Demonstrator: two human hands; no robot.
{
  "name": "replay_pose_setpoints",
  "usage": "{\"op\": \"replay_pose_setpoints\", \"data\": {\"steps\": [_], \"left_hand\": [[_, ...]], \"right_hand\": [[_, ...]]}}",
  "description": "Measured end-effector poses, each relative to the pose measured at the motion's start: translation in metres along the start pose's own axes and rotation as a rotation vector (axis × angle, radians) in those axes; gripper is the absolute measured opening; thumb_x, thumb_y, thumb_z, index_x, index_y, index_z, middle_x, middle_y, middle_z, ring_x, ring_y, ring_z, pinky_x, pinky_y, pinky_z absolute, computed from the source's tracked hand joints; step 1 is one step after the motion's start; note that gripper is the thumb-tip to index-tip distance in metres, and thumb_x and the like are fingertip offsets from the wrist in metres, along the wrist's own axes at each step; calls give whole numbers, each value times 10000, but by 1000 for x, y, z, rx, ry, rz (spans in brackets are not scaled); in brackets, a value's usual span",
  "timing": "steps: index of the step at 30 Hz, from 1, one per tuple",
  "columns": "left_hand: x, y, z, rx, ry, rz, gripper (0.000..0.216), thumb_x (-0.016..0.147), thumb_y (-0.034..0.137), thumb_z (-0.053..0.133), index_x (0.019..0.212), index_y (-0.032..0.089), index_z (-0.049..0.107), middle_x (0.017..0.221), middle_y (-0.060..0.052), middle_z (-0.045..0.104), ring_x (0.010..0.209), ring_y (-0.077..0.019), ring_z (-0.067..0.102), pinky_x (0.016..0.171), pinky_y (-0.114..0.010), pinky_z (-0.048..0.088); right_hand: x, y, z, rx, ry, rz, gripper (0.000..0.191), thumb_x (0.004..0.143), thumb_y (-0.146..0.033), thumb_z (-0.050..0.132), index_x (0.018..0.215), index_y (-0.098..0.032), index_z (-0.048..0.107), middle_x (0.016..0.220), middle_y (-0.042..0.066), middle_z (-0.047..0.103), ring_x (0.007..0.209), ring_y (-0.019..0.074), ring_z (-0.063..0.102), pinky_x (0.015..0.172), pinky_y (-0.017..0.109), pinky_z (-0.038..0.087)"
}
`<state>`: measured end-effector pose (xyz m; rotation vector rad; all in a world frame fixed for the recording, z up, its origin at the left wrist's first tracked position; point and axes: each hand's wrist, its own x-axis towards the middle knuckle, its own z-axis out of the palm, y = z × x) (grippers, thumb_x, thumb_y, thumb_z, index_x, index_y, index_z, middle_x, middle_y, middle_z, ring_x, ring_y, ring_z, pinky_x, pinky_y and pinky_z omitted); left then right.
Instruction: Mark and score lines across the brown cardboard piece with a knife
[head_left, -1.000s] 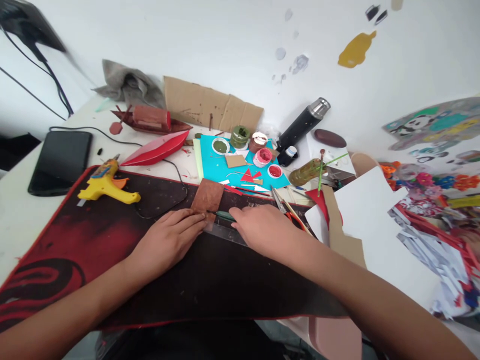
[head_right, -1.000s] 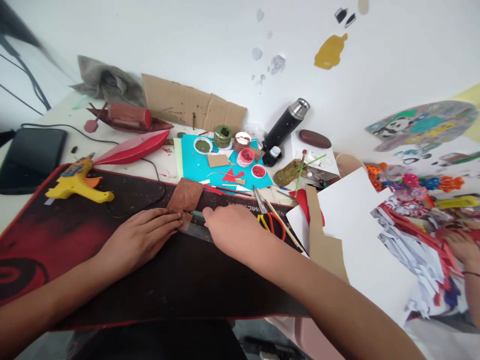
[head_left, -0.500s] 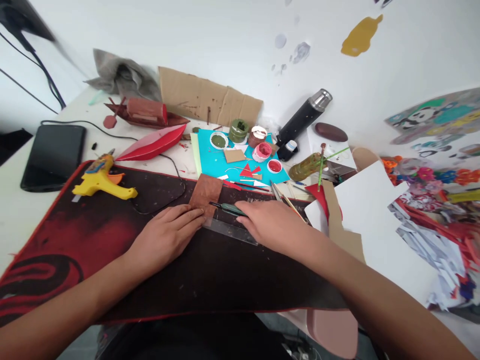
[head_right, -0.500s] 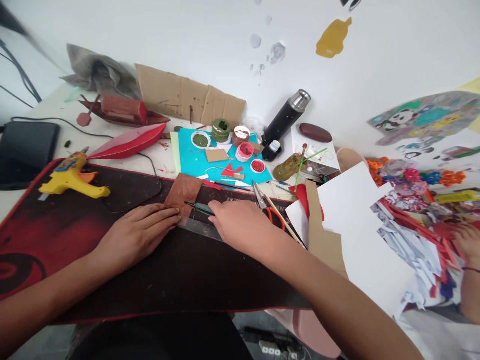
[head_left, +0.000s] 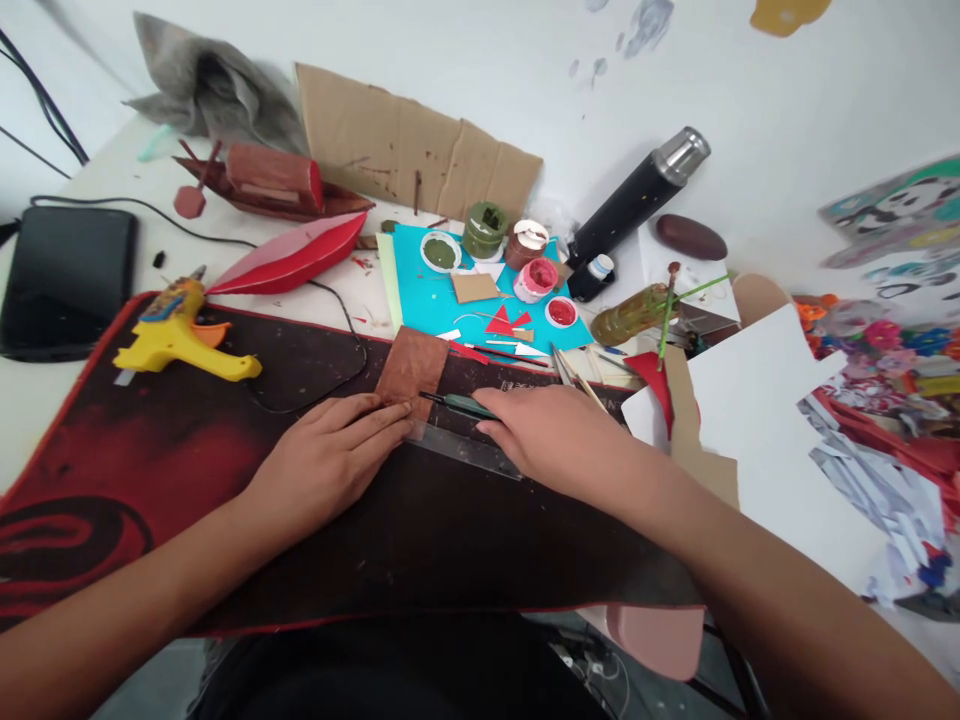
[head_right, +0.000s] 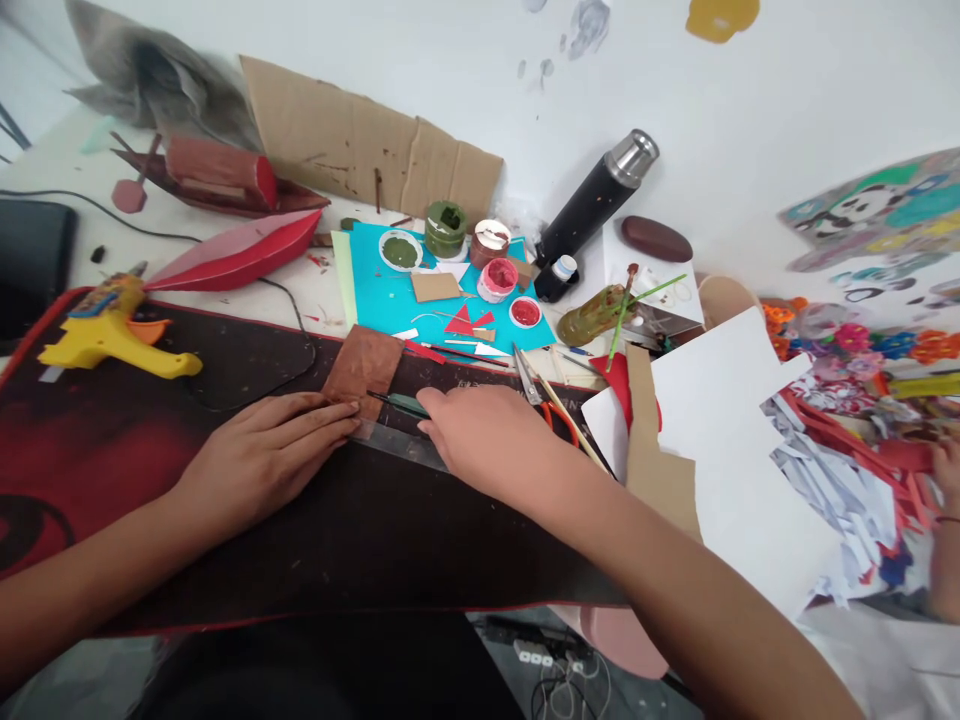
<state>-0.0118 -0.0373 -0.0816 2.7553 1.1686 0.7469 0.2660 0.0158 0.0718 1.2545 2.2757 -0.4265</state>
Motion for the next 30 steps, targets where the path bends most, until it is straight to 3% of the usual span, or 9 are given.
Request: {"op": "replay_pose_setpoints", "data": {"steps": [17,25,30], "left_hand": [[-1,1,2,23,-22,3,377,1119,209,595,1463,243,748,1481,-20,799,1295,-297,728,1107,-473,581],[-4,1,4,21,-42,-30,378,1131,231,578,1460,281,756,1488,-12,795,1308,-295,732,1134,-490,574],[-5,0,5,17,-40,-28,391,1126,220,577,1472,283,748,1507,-7,785,1318,-295,730,1151,-500,568]], "right_hand": [[5,-4,-1,-25,-43,-6,260,1210,-341,529,1347,-201,699,1146,125,842,986,303,797,649,344,344],[8,-8,-3,-53,-46,11,272,1209,-338,515,1342,-187,697,1085,148,836,947,303,805,637,340,342],[12,-16,-13,-73,-51,-17,234,1184,-282,551,1300,-164,716,1037,155,843,948,310,808,670,340,410]]}}
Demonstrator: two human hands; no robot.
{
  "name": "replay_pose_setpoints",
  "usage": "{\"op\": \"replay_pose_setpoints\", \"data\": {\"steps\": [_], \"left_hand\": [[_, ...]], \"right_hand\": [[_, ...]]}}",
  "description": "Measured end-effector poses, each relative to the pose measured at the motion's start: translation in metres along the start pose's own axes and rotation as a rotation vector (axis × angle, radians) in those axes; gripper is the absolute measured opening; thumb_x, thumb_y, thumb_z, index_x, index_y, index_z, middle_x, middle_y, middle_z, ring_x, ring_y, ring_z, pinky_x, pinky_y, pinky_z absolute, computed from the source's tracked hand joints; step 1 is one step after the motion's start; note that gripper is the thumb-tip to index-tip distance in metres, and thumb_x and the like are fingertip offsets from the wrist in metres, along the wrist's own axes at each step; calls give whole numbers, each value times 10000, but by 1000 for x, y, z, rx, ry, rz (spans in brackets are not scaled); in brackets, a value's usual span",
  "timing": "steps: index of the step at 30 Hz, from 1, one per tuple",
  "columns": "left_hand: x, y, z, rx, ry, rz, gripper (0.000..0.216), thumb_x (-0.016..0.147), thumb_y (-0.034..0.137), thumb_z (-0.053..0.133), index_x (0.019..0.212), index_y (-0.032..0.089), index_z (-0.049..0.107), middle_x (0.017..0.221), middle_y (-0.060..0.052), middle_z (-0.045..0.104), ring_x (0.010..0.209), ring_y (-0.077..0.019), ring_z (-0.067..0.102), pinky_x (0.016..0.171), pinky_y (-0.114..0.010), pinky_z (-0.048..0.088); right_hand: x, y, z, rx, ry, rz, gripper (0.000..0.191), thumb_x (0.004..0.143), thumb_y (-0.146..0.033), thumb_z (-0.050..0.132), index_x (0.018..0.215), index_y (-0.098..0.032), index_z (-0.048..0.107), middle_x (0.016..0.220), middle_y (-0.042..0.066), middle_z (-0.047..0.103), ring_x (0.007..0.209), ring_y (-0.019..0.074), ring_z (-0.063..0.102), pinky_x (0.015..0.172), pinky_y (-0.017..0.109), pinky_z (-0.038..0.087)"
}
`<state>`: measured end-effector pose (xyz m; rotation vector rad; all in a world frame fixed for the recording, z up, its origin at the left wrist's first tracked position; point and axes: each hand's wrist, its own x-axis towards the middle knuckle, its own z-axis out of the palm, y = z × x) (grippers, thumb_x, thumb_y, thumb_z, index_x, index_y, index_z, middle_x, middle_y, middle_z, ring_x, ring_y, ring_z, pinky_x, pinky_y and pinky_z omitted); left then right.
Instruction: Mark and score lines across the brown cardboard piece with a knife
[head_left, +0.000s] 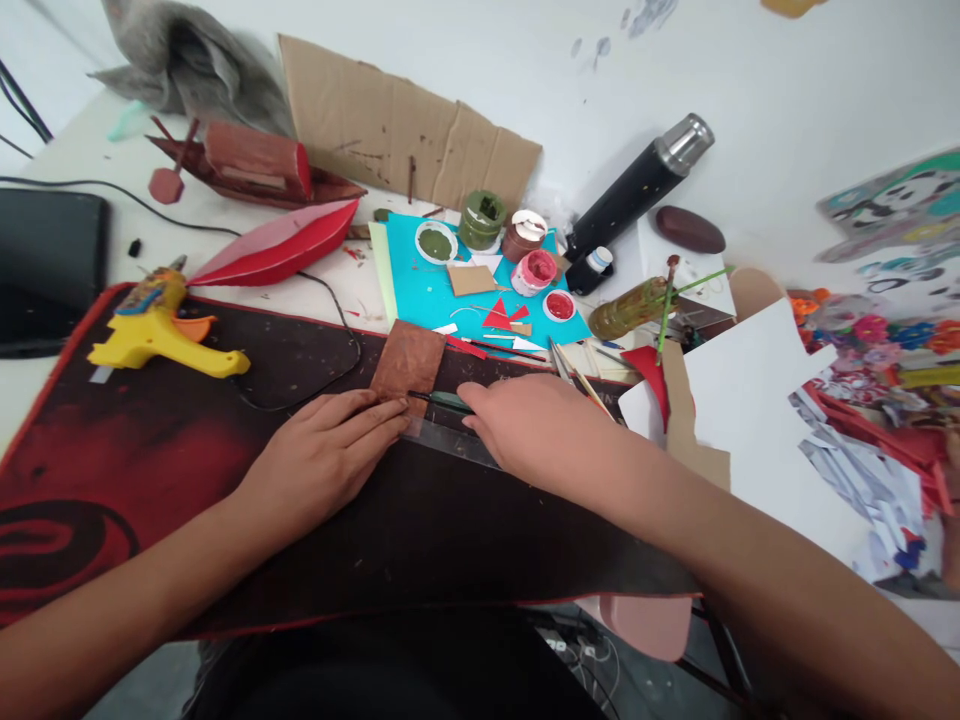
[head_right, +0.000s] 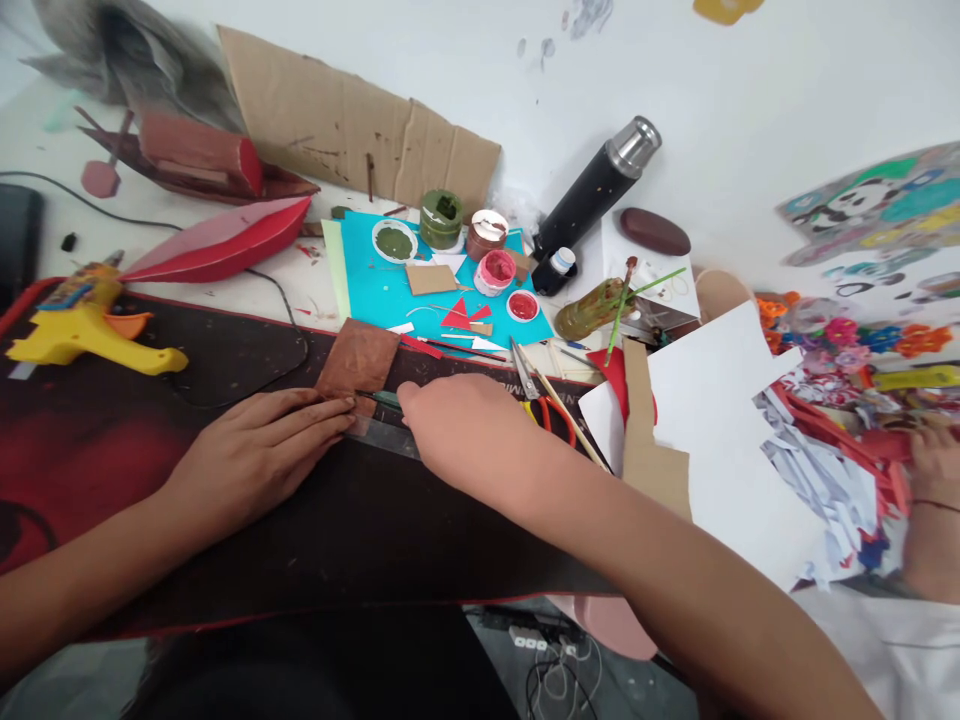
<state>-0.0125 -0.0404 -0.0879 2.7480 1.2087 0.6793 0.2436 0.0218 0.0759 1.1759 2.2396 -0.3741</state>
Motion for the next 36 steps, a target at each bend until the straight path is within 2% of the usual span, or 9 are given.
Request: {"op": "replay_pose_setpoints", "data": {"steps": [4,9,13,17,21,23,26,31,36], "left_hand": [[-1,0,0,-22,-11,-9,394,1119,223,589,1466,306,755,1486,-15,796,1325,-298,730,1147,-496,560],[0,-1,1,1,-3,15,387,1129,227,566,1462,269,760,1462,-31,809,1307,-291,734,1120,-463,559],[1,-3,4,21,20,29,401,1136,230,539,1467,286,758,1462,-17,809,1284,-286,737,1131,-459,548],[3,-3,5,26,42,51,408,1143,218,509,1454,281,764,1435,-26,821,1261,-270,737,1112,-440,548],[8,-2,3,17,80,29,378,1143,253,522,1413,284,784,1371,-40,842,1292,-292,715,1128,-469,548],[11,-3,2,3,88,53,377,1131,228,513,1370,260,803,1346,-51,848,1305,-290,710,1172,-470,541],[14,-4,1,31,102,115,396,1119,187,480,1322,232,817,1312,-60,854,1268,-273,725,1184,-440,547],[12,1,4,93,74,105,400,1104,176,483,1320,233,815,1311,-73,849,1253,-283,727,1164,-454,547],[8,12,10,149,17,37,390,1084,194,530,1362,266,794,1347,-73,831,1222,-321,710,1015,-467,571]], "right_hand": [[3,-9,-9,-20,24,-24,225,1143,-170,545,1259,-139,735,974,156,840,946,309,817,713,342,481],[2,-14,-8,-77,47,-64,209,1112,-96,543,1202,-113,731,973,172,844,948,307,837,694,334,480],[-5,-9,11,-26,121,-42,206,1176,-229,543,1262,-134,704,1065,170,856,972,301,836,727,336,481],[-15,-9,33,169,136,43,258,1198,-295,518,1380,-189,667,1192,122,856,999,280,831,731,333,477],[-23,-10,47,359,238,74,353,1197,-330,508,1497,-194,635,1323,134,839,1142,297,816,852,358,514],[-24,-9,54,469,316,84,361,1196,-355,513,1500,-214,647,1334,114,840,1190,291,806,907,358,521],[-18,-9,70,582,357,101,377,1165,-417,599,1492,-242,666,1341,90,846,1219,296,803,950,360,528],[-5,-12,95,567,319,206,461,1120,-429,705,1533,-230,650,1387,120,830,1246,329,803,982,389,549],[-10,-9,95,480,300,219,434,1125,-445,704,1502,-232,673,1330,128,848,1211,342,822,950,402,562]]}}
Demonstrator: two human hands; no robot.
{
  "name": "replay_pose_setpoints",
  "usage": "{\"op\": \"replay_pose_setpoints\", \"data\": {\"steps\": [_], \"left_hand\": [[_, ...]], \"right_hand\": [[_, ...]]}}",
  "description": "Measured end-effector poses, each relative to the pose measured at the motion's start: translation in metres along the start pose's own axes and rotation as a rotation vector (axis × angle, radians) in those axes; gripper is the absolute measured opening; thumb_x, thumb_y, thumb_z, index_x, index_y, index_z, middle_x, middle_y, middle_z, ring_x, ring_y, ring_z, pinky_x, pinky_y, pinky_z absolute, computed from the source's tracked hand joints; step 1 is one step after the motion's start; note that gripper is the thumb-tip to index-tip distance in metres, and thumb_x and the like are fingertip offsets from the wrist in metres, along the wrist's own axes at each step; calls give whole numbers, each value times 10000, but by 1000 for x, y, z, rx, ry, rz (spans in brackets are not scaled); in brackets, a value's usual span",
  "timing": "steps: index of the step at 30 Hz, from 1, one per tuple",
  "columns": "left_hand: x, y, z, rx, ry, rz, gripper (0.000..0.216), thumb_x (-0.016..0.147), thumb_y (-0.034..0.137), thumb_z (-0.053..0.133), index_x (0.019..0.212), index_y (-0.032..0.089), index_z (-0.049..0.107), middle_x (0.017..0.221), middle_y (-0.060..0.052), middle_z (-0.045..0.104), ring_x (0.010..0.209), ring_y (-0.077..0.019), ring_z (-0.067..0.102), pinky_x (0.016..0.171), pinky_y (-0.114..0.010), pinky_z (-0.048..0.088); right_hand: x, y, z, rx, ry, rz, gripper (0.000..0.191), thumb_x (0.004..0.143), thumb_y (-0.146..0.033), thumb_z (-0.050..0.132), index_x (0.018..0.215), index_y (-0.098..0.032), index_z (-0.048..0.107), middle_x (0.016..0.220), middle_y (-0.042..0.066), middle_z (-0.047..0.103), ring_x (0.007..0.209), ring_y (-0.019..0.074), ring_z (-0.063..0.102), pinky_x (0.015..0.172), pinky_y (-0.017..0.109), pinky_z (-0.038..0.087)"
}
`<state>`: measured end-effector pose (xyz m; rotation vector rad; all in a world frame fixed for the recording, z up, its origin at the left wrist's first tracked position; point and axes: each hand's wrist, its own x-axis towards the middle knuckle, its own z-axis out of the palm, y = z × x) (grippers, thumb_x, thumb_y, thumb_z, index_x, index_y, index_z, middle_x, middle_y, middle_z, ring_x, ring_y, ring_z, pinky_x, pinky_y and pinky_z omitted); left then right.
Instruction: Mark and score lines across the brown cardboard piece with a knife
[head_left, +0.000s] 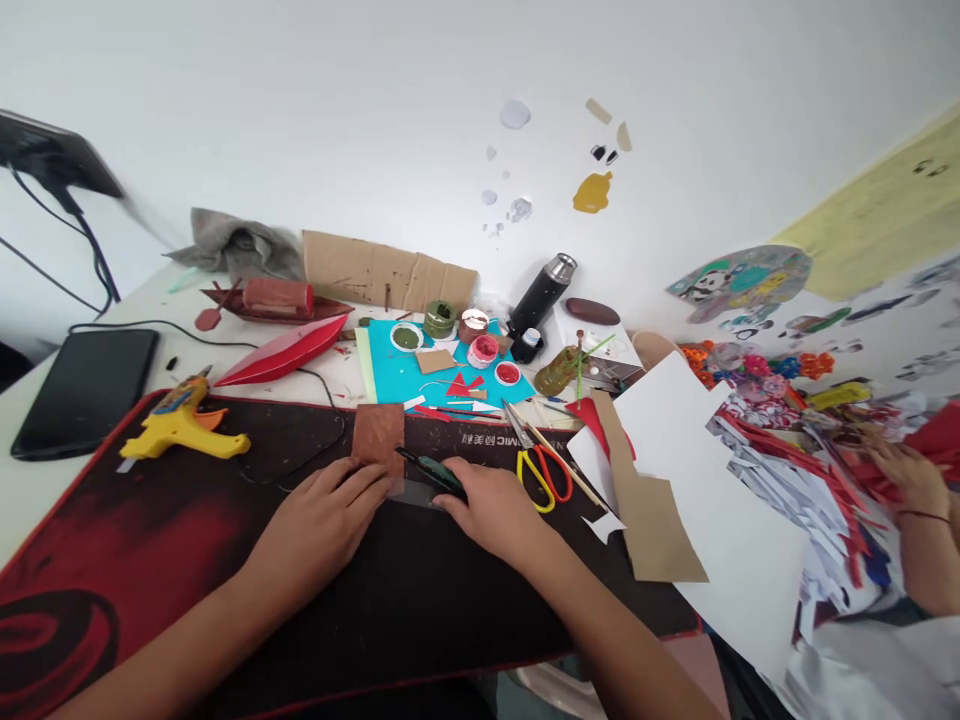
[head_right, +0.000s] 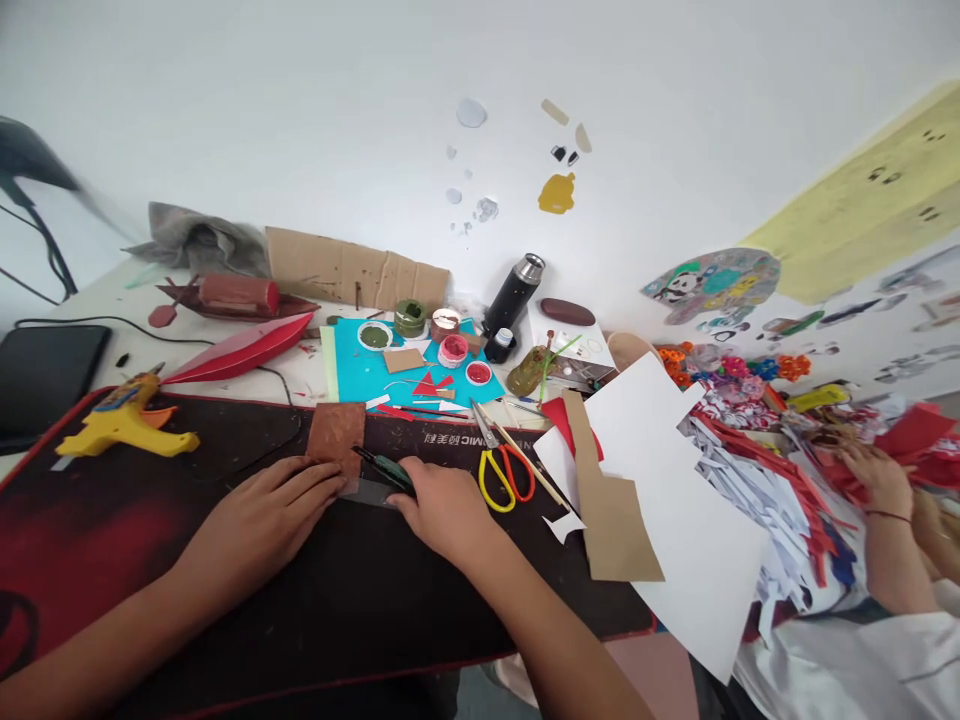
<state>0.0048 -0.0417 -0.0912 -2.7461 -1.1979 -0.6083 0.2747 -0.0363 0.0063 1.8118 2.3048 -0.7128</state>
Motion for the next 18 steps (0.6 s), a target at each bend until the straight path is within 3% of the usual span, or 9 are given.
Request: {"op": "replay_pose_setpoints", "data": {"steps": [4,7,13,18], "left_hand": [[6,13,-3,31,4,-4,350,1082,179,539,1299,247,806,1244,-104,827,1132,-303,713,905,-428,573],[13,20,-7,59,-1,1,304,1088,185,547,1219,232,817,1189,-105,820,1083,-286,716,905,-417,591],[16,19,-6,18,38,8,376,1129,250,512,1408,222,761,1255,-108,830,1125,-278,742,998,-428,602],[15,16,-7,-40,60,16,365,1151,293,496,1368,262,787,1237,-84,846,1128,-247,762,981,-395,603]], "right_hand": [[-5,4,-3,-26,1,9,432,1114,-492,716,1466,-244,693,1253,120,869,1171,348,835,911,392,554],[-7,6,0,-24,2,47,424,1112,-453,717,1480,-246,682,1218,119,877,1152,346,841,889,376,541],[-8,2,2,-20,-16,77,411,1123,-420,689,1487,-231,671,1206,134,877,1127,351,847,865,374,526],[-12,1,-4,-37,-10,93,398,1127,-406,680,1480,-225,671,1189,134,877,1118,342,840,850,362,497]]}}
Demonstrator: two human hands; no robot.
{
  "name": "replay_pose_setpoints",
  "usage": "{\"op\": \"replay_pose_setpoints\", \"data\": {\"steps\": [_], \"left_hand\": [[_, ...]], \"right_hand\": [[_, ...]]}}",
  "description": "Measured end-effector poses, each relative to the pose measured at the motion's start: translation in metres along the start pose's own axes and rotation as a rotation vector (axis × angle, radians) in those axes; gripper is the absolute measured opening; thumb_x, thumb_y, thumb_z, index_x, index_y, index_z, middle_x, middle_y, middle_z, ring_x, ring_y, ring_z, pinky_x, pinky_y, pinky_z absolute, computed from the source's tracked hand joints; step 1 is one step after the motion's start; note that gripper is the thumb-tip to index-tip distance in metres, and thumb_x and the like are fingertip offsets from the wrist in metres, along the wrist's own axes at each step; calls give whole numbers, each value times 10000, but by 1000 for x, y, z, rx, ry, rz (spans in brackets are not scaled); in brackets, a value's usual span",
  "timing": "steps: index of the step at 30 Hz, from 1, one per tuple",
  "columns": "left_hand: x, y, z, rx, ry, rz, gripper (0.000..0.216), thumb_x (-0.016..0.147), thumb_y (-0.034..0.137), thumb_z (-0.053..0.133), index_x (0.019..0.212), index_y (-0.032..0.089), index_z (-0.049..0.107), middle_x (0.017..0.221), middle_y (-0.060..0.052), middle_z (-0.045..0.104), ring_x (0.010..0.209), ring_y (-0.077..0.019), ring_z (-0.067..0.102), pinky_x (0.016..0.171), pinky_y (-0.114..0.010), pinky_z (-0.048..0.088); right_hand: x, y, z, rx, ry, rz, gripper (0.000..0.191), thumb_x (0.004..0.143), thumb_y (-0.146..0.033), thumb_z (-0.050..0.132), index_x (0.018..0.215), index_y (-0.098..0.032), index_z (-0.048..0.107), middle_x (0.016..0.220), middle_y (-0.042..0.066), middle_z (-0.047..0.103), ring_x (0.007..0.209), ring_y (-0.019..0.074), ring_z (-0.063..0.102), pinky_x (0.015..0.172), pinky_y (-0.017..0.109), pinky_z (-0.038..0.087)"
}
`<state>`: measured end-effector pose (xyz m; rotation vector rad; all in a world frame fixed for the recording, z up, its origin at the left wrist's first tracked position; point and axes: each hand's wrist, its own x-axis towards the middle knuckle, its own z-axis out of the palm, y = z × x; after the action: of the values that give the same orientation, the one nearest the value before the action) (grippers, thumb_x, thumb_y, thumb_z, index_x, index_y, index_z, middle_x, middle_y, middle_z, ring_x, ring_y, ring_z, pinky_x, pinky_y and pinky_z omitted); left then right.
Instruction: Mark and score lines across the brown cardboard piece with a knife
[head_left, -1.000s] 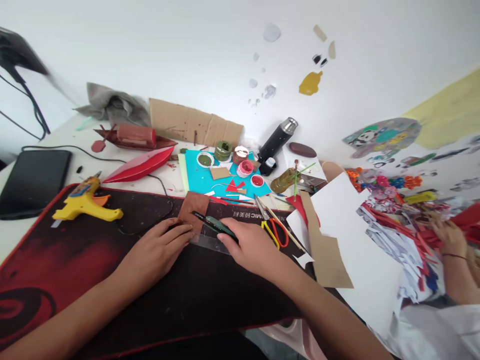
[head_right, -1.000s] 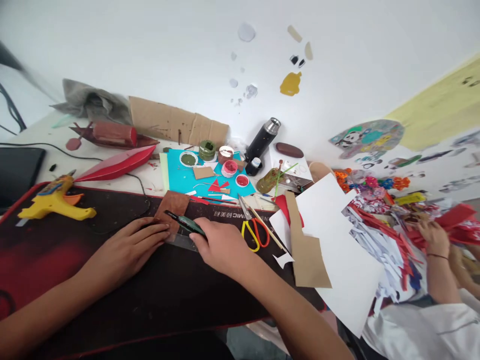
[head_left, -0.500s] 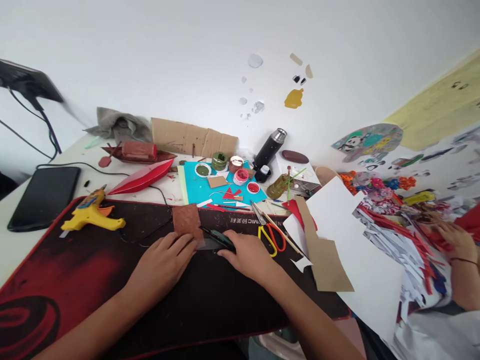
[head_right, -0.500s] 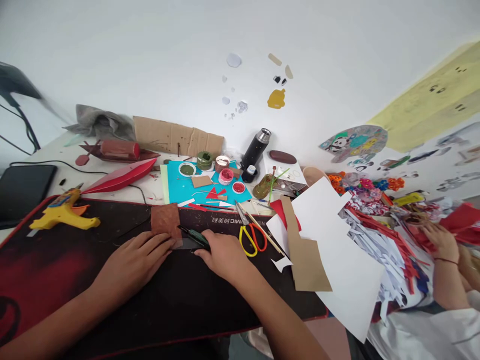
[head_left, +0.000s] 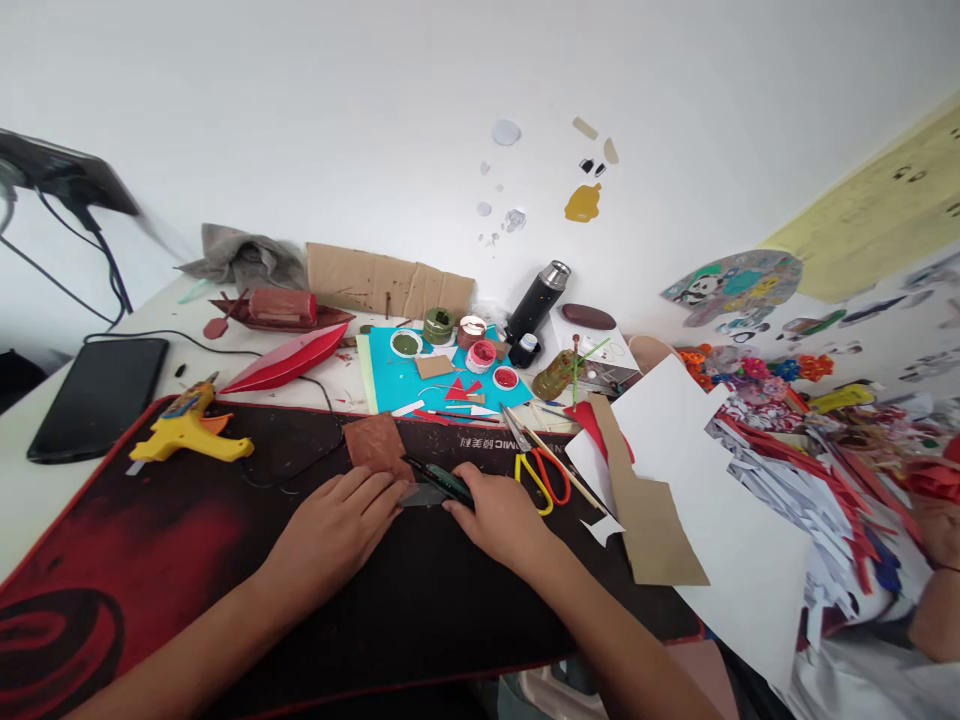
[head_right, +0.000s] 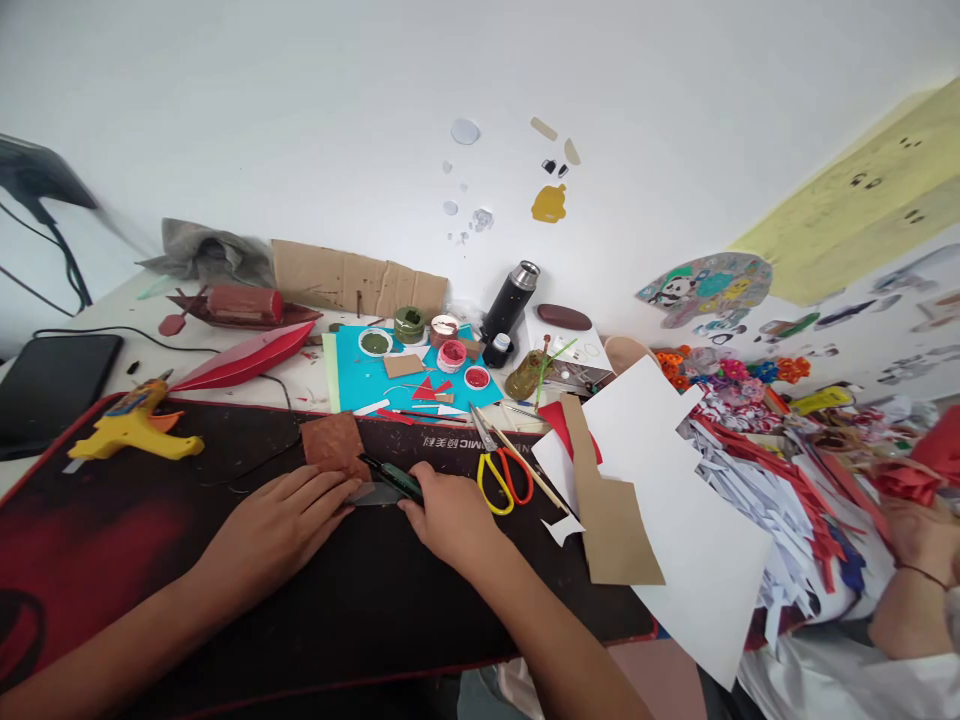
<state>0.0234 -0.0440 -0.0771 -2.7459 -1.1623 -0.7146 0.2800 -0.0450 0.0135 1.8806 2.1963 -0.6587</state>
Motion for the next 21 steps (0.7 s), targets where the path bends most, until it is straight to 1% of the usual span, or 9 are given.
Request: {"op": "replay_pose_setpoints", "data": {"steps": [2,4,6,9,12,14,17,19,21], "left_hand": [[-1,-3,-5,-17,8,32,363,1155,290,498,1388,276,776,1254,-75,846,1152,-244,764,997,-391,594],[-3,-10,-12,-56,-7,100,373,1159,285,496,1432,291,750,1289,-66,842,1202,-242,759,1033,-388,577],[-7,-18,-17,-98,-33,171,395,1154,246,476,1446,299,736,1288,-52,847,1199,-237,760,1071,-392,559],[-16,-29,-22,-150,-78,201,448,1111,171,469,1426,326,748,1336,-42,840,1227,-235,755,1106,-397,540],[-23,-34,-23,-212,-126,186,444,1079,160,514,1376,355,782,1323,-34,843,1248,-228,754,1115,-384,543],[-26,-35,-25,-229,-127,175,383,1093,198,544,1321,358,806,1344,-34,836,1260,-230,753,1109,-384,554],[-25,-38,-29,-219,-65,146,309,1128,276,554,1266,350,821,1383,-26,823,1236,-231,758,1081,-389,576],[-23,-44,-30,-205,-10,86,319,1140,287,529,1250,334,825,1361,-27,830,1226,-231,760,1067,-387,586],[-21,-51,-27,-184,15,20,335,1146,297,510,1248,315,828,1355,-37,833,1251,-243,755,1090,-404,586]], "right_hand": [[-6,2,-3,18,-8,-20,364,1122,-412,696,1438,-231,692,1177,122,875,1109,329,835,828,349,471],[-12,4,-4,54,-36,-61,289,1101,-422,738,1326,-240,733,1155,100,872,1087,310,827,791,330,435],[-18,8,-3,102,-65,-101,224,1075,-424,781,1201,-241,757,1112,77,867,1048,286,818,756,314,398],[-21,14,4,185,-76,-108,177,1065,-405,793,1104,-234,763,1019,44,852,973,255,802,731,302,375],[-18,18,11,276,-40,-83,146,1083,-373,762,1147,-242,764,1024,27,844,989,246,797,773,292,411],[-16,17,13,316,-10,-70,164,1094,-361,741,1211,-247,762,1071,30,848,1032,251,800,813,293,437],[-11,11,13,306,-5,-58,205,1106,-363,723,1271,-246,759,1109,41,857,1079,267,808,834,301,450],[-7,5,12,273,-13,-62,236,1112,-366,719,1310,-242,752,1155,54,865,1114,274,812,849,306,454],[-3,0,11,246,-13,-63,258,1121,-372,713,1336,-234,744,1195,68,869,1136,278,815,862,310,459]]}}
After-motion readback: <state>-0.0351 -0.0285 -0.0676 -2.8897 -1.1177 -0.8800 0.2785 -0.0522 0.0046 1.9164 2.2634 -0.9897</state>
